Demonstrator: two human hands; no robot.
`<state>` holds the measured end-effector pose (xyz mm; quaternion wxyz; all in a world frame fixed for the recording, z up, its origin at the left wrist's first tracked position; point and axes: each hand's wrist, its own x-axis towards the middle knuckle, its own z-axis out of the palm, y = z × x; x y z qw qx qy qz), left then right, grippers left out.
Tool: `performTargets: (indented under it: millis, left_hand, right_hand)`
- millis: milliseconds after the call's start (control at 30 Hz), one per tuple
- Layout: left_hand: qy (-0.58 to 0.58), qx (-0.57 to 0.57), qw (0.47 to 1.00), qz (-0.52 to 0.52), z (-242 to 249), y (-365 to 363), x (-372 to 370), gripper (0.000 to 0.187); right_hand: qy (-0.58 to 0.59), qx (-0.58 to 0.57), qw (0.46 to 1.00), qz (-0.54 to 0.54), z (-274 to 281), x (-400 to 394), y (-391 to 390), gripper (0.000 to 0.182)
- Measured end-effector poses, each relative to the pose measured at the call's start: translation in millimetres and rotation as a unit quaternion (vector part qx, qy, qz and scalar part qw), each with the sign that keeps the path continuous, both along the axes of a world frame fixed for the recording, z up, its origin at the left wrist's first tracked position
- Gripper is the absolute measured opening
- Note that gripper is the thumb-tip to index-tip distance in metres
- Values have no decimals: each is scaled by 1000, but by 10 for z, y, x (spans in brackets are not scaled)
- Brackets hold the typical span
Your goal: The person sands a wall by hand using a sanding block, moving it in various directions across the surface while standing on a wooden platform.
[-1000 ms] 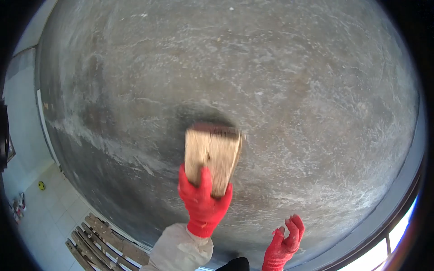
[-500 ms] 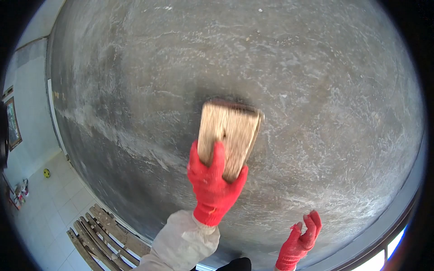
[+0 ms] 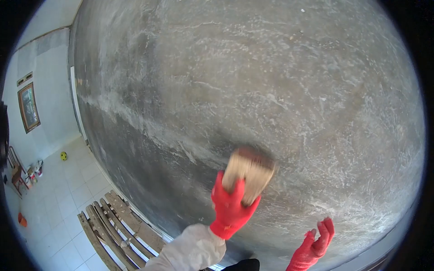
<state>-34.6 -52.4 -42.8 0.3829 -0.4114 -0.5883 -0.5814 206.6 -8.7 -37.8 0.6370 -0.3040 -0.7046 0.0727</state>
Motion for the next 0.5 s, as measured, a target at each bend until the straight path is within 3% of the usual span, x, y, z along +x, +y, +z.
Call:
performTargets:
  millis: [67, 133, 233, 300, 400, 433, 500]
  left_hand:
    - [-8, 4, 1000, 20, 608, -20, -106, 88]
    - [-3, 46, 999, 23, 875, -27, -226, 88]
    - [7, 21, 999, 28, 347, -91, -211, 90]
    - [-3, -20, 1000, 17, -460, -116, -168, 93]
    - [-26, -53, 998, 19, -1412, -170, -122, 96]
    - [-40, -62, 997, 20, -1511, -192, -119, 98]
    - [-25, -25, 999, 23, -970, -139, -202, 96]
  right_hand:
    - [83, -49, 995, 7, 121, -24, -35, 27]
    - [73, -41, 996, 5, 91, -7, -30, 27]
    - [52, -12, 999, 0, 22, -65, -60, 27]
    - [-64, 58, 996, -31, 127, -136, -270, 24]
    - [-64, 1, 998, 9, -41, -213, -293, 25]
    - [-74, 36, 997, -4, -22, -238, -268, 20]
    - [-64, 36, 997, 15, -123, -200, 39, 23]
